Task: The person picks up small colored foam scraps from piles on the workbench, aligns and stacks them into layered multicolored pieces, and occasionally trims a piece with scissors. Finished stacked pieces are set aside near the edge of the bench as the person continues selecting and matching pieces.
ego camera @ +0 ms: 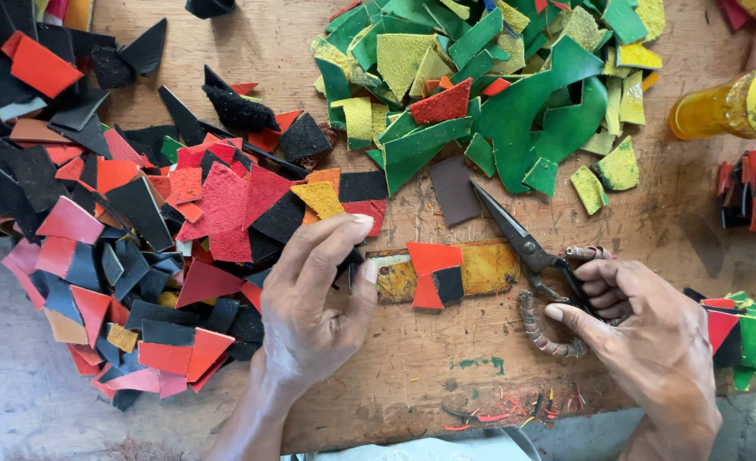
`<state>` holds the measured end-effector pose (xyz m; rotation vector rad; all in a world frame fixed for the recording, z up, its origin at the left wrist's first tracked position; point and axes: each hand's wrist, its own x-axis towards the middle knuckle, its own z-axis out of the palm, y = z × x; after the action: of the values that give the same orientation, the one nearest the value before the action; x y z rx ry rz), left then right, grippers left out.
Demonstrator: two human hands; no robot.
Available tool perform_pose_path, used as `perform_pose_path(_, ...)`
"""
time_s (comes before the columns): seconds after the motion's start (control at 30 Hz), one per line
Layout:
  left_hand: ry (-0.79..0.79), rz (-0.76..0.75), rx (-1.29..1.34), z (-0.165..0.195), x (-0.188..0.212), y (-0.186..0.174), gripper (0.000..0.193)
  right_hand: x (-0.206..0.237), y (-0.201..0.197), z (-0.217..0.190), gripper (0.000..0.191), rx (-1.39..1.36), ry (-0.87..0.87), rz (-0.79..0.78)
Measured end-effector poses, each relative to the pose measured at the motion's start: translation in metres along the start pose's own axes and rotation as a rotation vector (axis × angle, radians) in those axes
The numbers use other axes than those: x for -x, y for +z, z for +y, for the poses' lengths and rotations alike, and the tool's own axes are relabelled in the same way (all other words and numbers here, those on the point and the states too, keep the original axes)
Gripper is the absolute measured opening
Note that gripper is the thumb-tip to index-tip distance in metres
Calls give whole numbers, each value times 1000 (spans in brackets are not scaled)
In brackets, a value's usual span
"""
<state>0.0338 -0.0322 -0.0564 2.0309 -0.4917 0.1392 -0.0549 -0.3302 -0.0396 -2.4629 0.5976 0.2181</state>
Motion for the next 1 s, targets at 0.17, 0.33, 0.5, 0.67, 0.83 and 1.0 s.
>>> perform_pose_path(0.17,6,-5,-26,0,-1,1,43,1,1,1,50,-17,4,2)
perform_pose_path(0.33,11,-1,-41,0,-1,1,43,1,0,2,49,-35,17,-8)
perform_pose_path(0.5,32,3,-59,0,-1,0,41,1,1,3,49,-16,-3,4)
perform_pose_path(0.67,36,8,-63,0,1,0,40,1,1,6,48,-24,-36,8)
perform_pose_path(0.83,57,24,-48,2,2,-1,39,2,0,7,48,-16,-16,-2)
perform_pose_path(1.0,59,47,-63,3,2,-1,37,2,-2,7,49,10,7,-5)
